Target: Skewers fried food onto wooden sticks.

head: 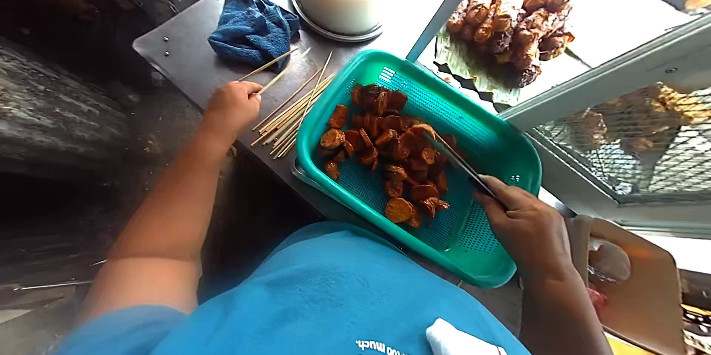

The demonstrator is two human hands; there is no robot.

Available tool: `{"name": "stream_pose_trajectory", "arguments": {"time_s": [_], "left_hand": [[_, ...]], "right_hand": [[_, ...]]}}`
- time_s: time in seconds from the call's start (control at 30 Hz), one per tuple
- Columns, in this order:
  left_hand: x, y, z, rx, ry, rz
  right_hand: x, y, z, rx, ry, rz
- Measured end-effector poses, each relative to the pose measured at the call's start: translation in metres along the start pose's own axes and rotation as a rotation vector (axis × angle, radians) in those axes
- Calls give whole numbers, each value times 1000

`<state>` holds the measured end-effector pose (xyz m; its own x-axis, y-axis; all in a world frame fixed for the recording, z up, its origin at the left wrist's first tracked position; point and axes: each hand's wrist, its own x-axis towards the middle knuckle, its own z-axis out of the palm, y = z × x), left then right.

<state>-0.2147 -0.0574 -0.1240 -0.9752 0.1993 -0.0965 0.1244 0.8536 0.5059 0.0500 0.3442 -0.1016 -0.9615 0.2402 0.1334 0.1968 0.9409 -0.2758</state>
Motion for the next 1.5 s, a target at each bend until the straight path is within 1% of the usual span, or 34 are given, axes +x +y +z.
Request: {"name": "stream_pose_trajectory", "arguments": {"time_s": [0.03, 0.07, 0.1, 0.17, 0.23, 0.3, 0.37, 0.47, 0.53, 0.63, 0.7, 0.77, 0.9, 0.97, 1.03, 1.1, 1.23, 1.33, 1.4, 1.5], "left_hand": [[13, -9, 7, 23, -22, -51], [24, -16, 16, 44, -21, -64], [31, -21, 26, 63, -2, -44], [34, -18, 45, 100, 39, 59], [35, -10, 63, 176, -10, 151], [39, -5, 73, 249, -82, 124], [45, 2, 70, 293, -143, 70], [50, 2, 67, 318, -222, 78], [50, -5, 65, 291, -241, 108], [39, -13, 55, 160, -245, 96], [26, -15, 43, 10, -208, 56], [23, -16, 39, -42, -166, 22], [40, -15, 58, 89, -181, 34], [43, -5, 67, 168, -230, 14], [41, 5, 66, 172, -274, -21], [39, 5, 61, 121, -309, -77], [33, -19, 52, 136, -284, -98], [19, -42, 45, 152, -231, -115], [6, -53, 45, 115, -143, -110], [-12, -61, 56, 82, -24, -35]], "right_hand": [[-1, -1, 3, -4, -11, 4], [-3, -2, 6, -9, -17, 2], [-4, -4, 9, -11, -15, -2], [-6, -6, 13, -23, -4, -2], [-9, -10, 13, -62, 11, 4], [-11, -12, 13, -111, 38, -14], [-12, -13, 14, -128, 51, -31], [-13, -10, 21, -76, 16, 3], [-12, -7, 23, -32, 14, 33], [-16, 0, 22, 20, 46, 52], [-18, 4, 18, 54, 49, 83], [-18, 6, 19, 58, 36, 106], [-13, 0, 28, 41, 21, 116], [-13, -4, 29, 38, 26, 112], [-15, -4, 28, 27, 30, 102], [-20, -1, 29, 7, 36, 101], [-26, 3, 28, -6, 44, 111], [-26, 3, 29, -3, 39, 116], [-24, 3, 29, 1, 35, 118], [-18, 0, 31, -5, 17, 116]]}}
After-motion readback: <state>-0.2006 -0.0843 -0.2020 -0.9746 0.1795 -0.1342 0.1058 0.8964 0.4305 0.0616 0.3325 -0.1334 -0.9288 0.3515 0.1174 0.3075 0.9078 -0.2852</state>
